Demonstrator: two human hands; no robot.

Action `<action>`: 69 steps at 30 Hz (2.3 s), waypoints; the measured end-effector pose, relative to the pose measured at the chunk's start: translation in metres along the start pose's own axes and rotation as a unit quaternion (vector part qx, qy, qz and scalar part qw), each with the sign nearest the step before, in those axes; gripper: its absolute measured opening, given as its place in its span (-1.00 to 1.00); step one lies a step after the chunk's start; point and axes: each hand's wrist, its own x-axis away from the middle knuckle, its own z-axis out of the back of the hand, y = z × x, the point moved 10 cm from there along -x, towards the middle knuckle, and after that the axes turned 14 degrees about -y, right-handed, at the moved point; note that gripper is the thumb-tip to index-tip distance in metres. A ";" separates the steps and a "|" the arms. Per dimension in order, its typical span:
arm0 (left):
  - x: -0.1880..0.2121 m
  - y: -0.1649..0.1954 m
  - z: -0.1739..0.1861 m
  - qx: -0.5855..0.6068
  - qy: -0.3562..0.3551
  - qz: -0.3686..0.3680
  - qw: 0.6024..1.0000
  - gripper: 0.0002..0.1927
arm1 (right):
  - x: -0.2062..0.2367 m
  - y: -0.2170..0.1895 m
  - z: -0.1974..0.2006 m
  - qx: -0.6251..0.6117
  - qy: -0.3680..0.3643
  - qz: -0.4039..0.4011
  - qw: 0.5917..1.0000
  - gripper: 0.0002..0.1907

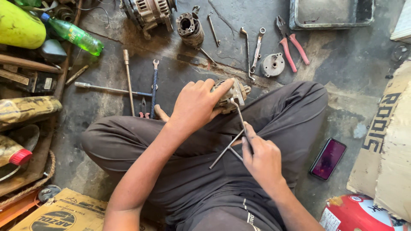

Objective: The person sits on the workshop floor disassembling a starter motor. They use a wrench to loosen bolts on the motor housing, use pliers on a component, then pull the drive-end assembly out of the housing and separate the parts on the floor.

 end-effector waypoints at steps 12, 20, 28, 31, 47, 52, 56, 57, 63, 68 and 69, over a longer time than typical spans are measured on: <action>-0.001 -0.002 0.004 0.004 0.025 0.015 1.000 -0.24 | -0.041 0.021 -0.031 -0.378 -0.047 -0.042 0.924 -0.43; -0.003 -0.007 0.005 -0.003 0.030 0.039 0.999 -0.21 | -0.055 0.027 -0.003 -0.327 0.027 0.007 0.945 -0.62; -0.004 -0.009 -0.002 -0.010 0.007 0.051 0.999 -0.28 | -0.083 -0.009 0.037 -0.119 -0.102 -0.040 0.987 -0.63; -0.001 -0.009 -0.002 -0.009 0.015 0.049 0.999 -0.23 | -0.100 -0.018 0.040 -0.048 -0.183 -0.027 0.982 -0.64; 0.001 -0.009 -0.002 -0.007 0.035 0.040 0.999 -0.15 | -0.126 -0.039 0.030 0.087 -0.266 0.006 0.960 -0.78; 0.002 -0.010 -0.004 -0.002 0.023 0.045 0.999 -0.17 | -0.121 -0.039 0.027 0.070 -0.246 0.022 0.966 -0.77; 0.001 -0.010 -0.002 0.001 0.032 0.038 0.999 -0.17 | -0.088 -0.040 0.038 -0.012 -0.067 0.062 0.996 -0.72; 0.000 -0.011 -0.002 0.000 0.032 0.038 0.999 -0.17 | -0.083 -0.032 0.032 -0.078 -0.048 0.038 0.995 -0.70; 0.001 -0.011 -0.005 0.008 0.025 0.042 0.999 -0.17 | -0.057 -0.025 0.013 -0.160 0.124 0.068 0.977 -0.74; 0.000 -0.011 -0.002 0.001 0.032 0.047 0.998 -0.19 | -0.057 -0.025 0.033 -0.098 0.149 0.090 0.980 -0.80; -0.001 -0.011 -0.002 0.003 0.031 0.047 0.998 -0.19 | -0.059 -0.019 0.036 -0.110 0.140 0.061 0.982 -0.79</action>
